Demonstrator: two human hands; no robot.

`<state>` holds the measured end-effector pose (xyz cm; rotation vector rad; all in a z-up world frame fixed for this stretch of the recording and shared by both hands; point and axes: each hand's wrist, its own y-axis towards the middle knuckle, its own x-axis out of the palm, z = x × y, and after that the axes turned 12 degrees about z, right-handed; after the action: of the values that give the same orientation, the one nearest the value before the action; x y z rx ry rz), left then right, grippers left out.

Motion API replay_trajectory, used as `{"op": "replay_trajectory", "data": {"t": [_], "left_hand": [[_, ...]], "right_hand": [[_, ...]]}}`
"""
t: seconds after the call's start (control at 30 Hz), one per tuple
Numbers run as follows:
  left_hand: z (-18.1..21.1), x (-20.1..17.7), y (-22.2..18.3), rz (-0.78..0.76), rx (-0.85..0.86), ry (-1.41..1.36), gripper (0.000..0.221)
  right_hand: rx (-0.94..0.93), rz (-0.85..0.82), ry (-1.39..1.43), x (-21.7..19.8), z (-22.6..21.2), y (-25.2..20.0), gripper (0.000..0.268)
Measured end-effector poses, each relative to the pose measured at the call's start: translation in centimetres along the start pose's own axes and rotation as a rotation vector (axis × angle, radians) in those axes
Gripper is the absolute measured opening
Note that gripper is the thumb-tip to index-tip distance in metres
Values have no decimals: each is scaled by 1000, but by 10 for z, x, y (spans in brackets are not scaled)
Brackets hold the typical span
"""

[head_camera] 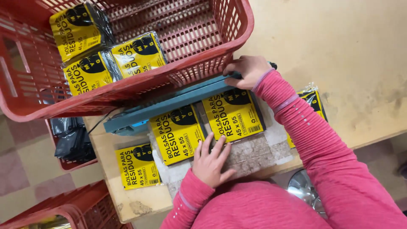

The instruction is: The recorder uses a heat sealer to seal packets of plastic bags and organizes them into baskets.

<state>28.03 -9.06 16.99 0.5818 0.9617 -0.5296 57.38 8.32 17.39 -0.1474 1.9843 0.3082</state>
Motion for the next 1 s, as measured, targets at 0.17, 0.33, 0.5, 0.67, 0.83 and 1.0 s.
{"op": "replay_trajectory", "data": {"t": [0.17,0.33,0.5,0.67,0.83,1.0], "left_hand": [[0,-21,-13,13,0,-183,66],[-25,-41,-28,292,-239,-138,44],[-41,-52,-36,494,-441,56,41],[-62,-37,-45,590,-479,138,48],[-76,-20,-42,529,-693,255,69],[-94,-12,-26,514,-803,253,85]], "right_hand": [[60,-44,-25,-11,-10,3,29],[7,-4,-13,-2,-3,0,30],[47,-41,-54,-9,-10,2,32],[113,-93,-101,-15,-15,10,34],[98,31,207,4,12,-5,40],[97,200,962,-70,-20,-18,32]]}}
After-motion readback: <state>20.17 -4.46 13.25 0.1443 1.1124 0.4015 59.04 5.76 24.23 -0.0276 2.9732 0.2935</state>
